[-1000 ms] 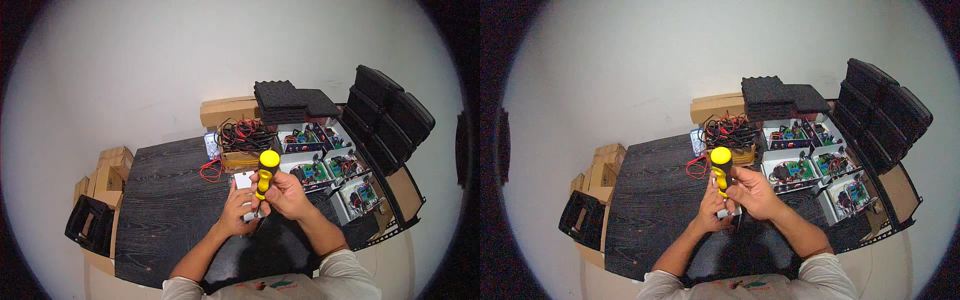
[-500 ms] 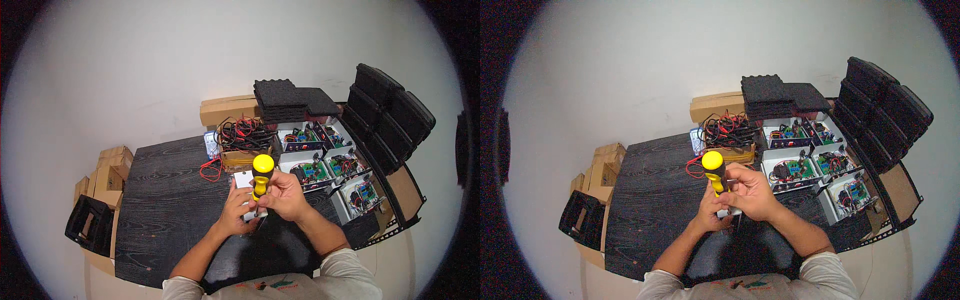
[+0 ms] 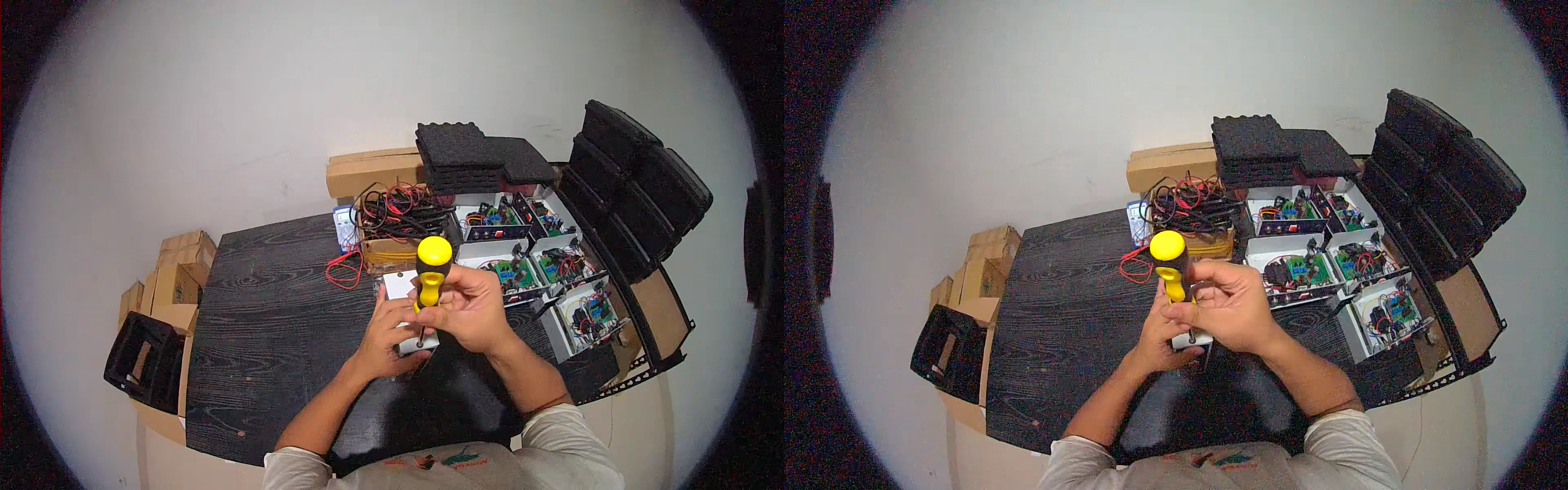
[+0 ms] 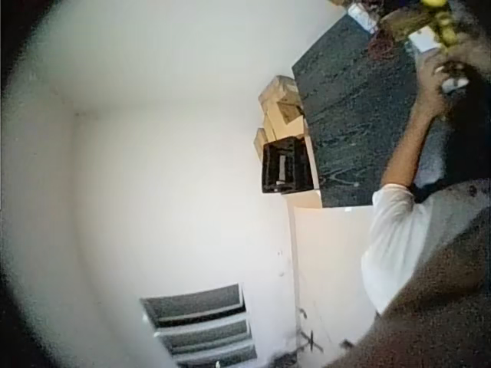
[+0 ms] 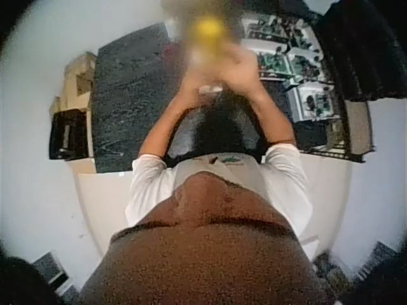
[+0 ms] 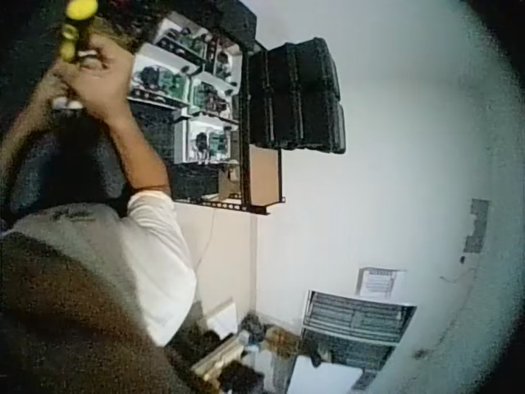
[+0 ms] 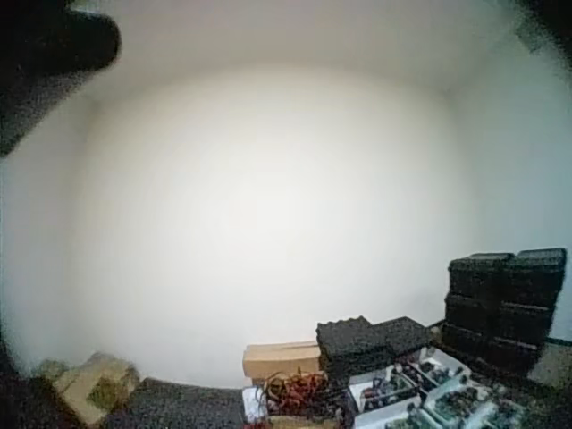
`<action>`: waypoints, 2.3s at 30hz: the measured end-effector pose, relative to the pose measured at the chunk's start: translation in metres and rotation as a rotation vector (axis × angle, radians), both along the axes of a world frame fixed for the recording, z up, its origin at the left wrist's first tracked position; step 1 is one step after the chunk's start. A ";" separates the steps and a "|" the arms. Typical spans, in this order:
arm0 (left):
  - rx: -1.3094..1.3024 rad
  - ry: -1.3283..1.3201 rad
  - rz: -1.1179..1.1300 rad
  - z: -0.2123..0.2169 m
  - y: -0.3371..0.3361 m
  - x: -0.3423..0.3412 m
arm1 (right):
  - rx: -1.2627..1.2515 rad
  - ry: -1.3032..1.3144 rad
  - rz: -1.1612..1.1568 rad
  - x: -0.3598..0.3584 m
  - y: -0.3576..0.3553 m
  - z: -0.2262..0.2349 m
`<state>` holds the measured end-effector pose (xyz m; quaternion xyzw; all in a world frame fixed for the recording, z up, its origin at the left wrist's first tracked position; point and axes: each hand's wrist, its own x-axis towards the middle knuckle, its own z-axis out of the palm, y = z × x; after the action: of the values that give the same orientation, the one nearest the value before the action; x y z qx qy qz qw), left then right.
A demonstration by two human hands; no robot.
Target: The person assembles a printed circuit board into a plastic electronic housing with a screwdriver.
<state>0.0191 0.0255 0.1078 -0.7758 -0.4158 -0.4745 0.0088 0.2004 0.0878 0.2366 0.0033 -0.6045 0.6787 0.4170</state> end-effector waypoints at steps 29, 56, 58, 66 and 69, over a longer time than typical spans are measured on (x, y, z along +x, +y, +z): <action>-0.035 -0.120 -0.082 0.003 0.001 0.002 | -0.234 0.178 0.500 -0.023 0.012 -0.014; 0.015 -0.110 -0.051 0.008 -0.001 0.004 | -0.230 0.104 0.237 -0.024 0.004 -0.013; 0.035 -0.129 -0.060 0.005 0.001 0.004 | -0.234 0.153 0.202 -0.029 -0.006 -0.007; -0.003 -0.091 -0.046 0.009 -0.001 0.003 | -0.265 0.146 0.230 -0.026 0.006 -0.020; 0.013 -0.079 -0.053 0.007 -0.001 0.002 | -0.313 0.209 0.353 -0.025 0.006 -0.011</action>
<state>0.0209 0.0245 0.1152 -0.7673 -0.3917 -0.5075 -0.0151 0.1754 0.0939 0.2253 0.1144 -0.4357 0.8223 0.3476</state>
